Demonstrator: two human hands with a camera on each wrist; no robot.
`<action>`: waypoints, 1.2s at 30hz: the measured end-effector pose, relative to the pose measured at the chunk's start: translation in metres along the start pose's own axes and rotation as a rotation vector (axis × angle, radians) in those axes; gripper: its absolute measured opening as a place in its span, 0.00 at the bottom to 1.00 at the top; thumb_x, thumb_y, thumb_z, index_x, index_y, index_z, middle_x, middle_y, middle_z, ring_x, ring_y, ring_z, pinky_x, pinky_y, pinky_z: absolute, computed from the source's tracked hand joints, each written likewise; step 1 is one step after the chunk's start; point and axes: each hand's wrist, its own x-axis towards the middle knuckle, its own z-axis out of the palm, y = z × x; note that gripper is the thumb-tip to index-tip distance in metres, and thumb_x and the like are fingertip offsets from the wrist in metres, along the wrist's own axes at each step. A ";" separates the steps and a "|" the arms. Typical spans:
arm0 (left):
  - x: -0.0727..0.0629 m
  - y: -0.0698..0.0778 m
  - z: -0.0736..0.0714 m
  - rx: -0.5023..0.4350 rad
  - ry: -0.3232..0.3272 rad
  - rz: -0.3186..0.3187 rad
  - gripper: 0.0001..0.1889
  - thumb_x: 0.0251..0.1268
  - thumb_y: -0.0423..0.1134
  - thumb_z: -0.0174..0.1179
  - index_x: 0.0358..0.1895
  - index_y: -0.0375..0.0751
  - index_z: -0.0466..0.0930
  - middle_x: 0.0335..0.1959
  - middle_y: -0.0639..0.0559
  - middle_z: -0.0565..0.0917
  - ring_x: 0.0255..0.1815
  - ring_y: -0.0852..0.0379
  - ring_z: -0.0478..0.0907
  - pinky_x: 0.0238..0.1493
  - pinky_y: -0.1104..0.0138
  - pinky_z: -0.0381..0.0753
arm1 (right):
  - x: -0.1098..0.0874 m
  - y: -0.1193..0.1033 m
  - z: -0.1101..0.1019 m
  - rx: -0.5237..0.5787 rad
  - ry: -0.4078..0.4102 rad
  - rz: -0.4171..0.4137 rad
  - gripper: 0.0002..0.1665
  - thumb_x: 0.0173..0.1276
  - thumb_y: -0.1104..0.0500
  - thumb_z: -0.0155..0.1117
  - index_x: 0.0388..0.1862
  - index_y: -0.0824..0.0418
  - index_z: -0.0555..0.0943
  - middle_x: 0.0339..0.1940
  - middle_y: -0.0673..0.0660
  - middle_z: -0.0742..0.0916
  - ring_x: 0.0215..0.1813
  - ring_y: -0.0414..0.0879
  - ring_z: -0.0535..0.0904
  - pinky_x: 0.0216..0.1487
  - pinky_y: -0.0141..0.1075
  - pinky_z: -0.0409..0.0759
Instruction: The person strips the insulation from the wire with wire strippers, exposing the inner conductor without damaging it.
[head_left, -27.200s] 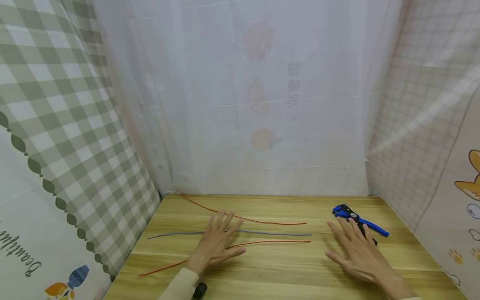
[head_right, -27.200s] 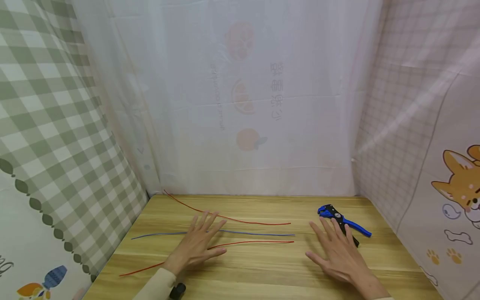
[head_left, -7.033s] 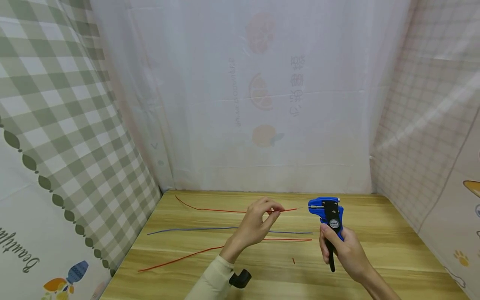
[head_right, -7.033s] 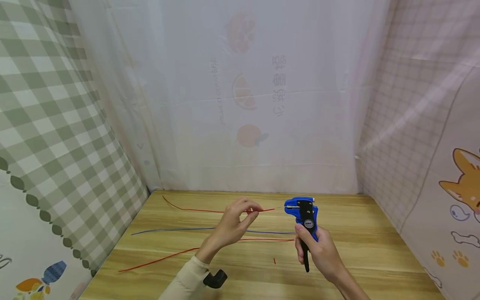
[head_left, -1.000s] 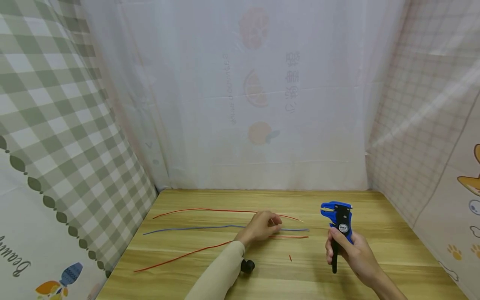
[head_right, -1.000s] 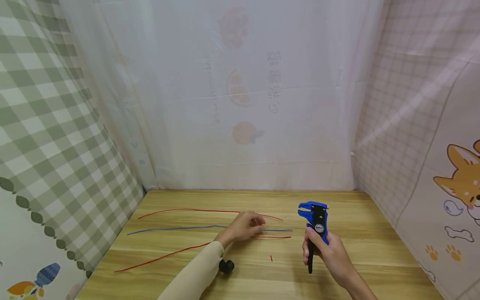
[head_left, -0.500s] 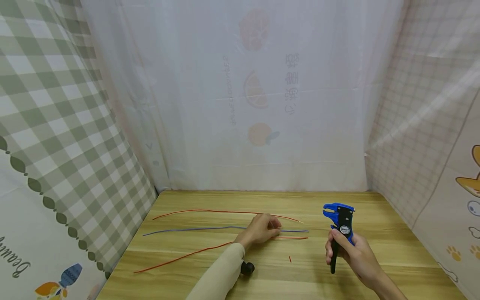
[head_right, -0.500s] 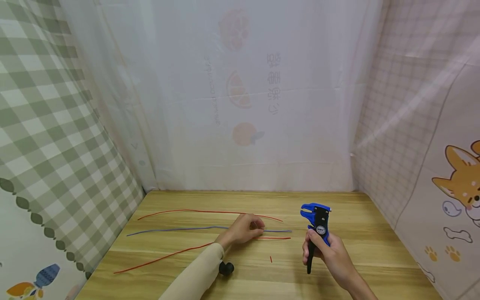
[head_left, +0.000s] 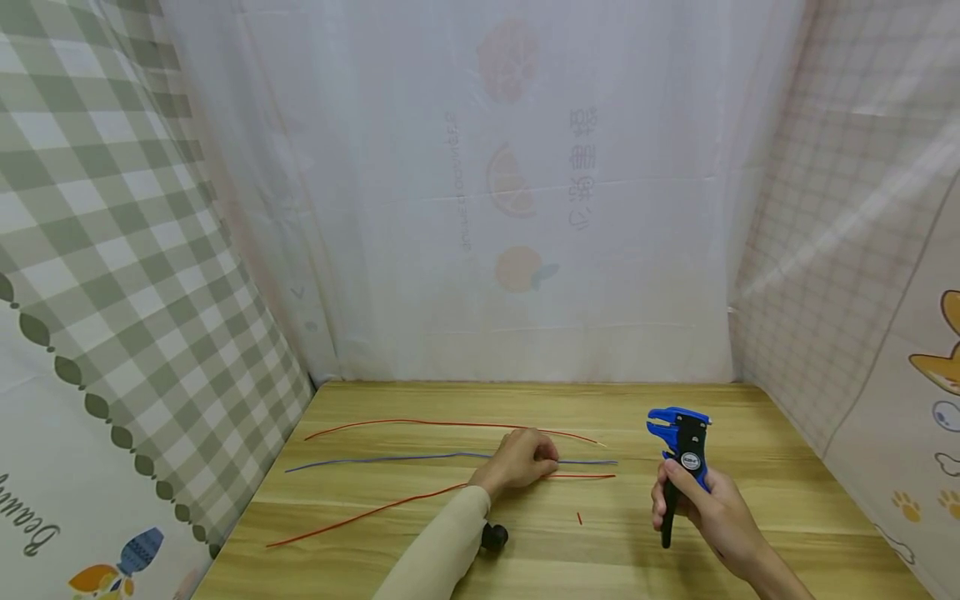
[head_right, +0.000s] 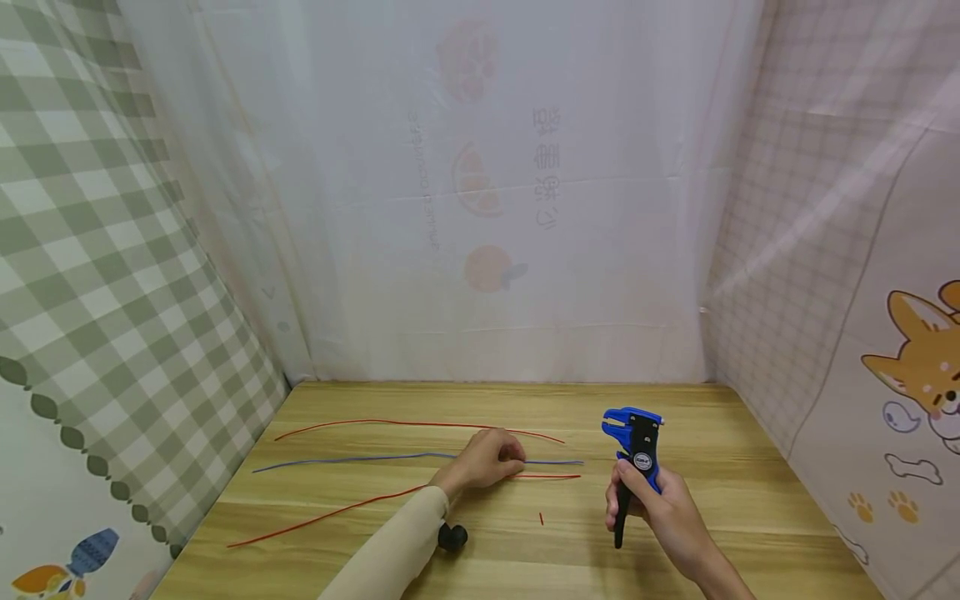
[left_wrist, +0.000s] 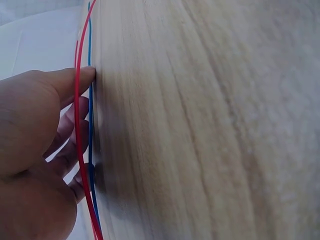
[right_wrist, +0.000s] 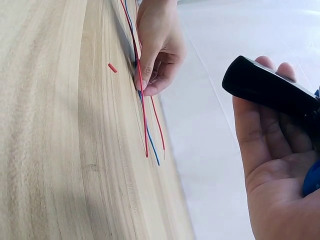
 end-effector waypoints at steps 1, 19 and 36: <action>0.000 0.000 0.000 0.001 0.000 -0.001 0.03 0.77 0.40 0.75 0.40 0.50 0.94 0.37 0.62 0.91 0.36 0.74 0.76 0.46 0.75 0.73 | 0.000 0.000 0.000 0.000 0.001 0.001 0.20 0.98 0.62 0.34 0.51 0.64 0.76 0.36 0.50 0.89 0.36 0.52 0.91 0.46 0.46 0.93; 0.001 -0.006 0.007 0.072 -0.021 0.042 0.07 0.84 0.42 0.69 0.42 0.52 0.93 0.38 0.64 0.90 0.38 0.68 0.78 0.51 0.63 0.76 | -0.001 0.001 0.001 -0.016 0.013 0.019 0.20 0.98 0.62 0.34 0.51 0.68 0.75 0.35 0.49 0.89 0.35 0.52 0.91 0.47 0.46 0.93; 0.003 -0.003 0.005 0.130 -0.038 0.044 0.06 0.84 0.42 0.69 0.43 0.52 0.92 0.38 0.64 0.89 0.39 0.69 0.79 0.52 0.63 0.78 | 0.000 -0.001 0.002 -0.028 0.014 0.041 0.21 0.98 0.61 0.35 0.53 0.77 0.70 0.36 0.48 0.89 0.36 0.52 0.91 0.47 0.47 0.93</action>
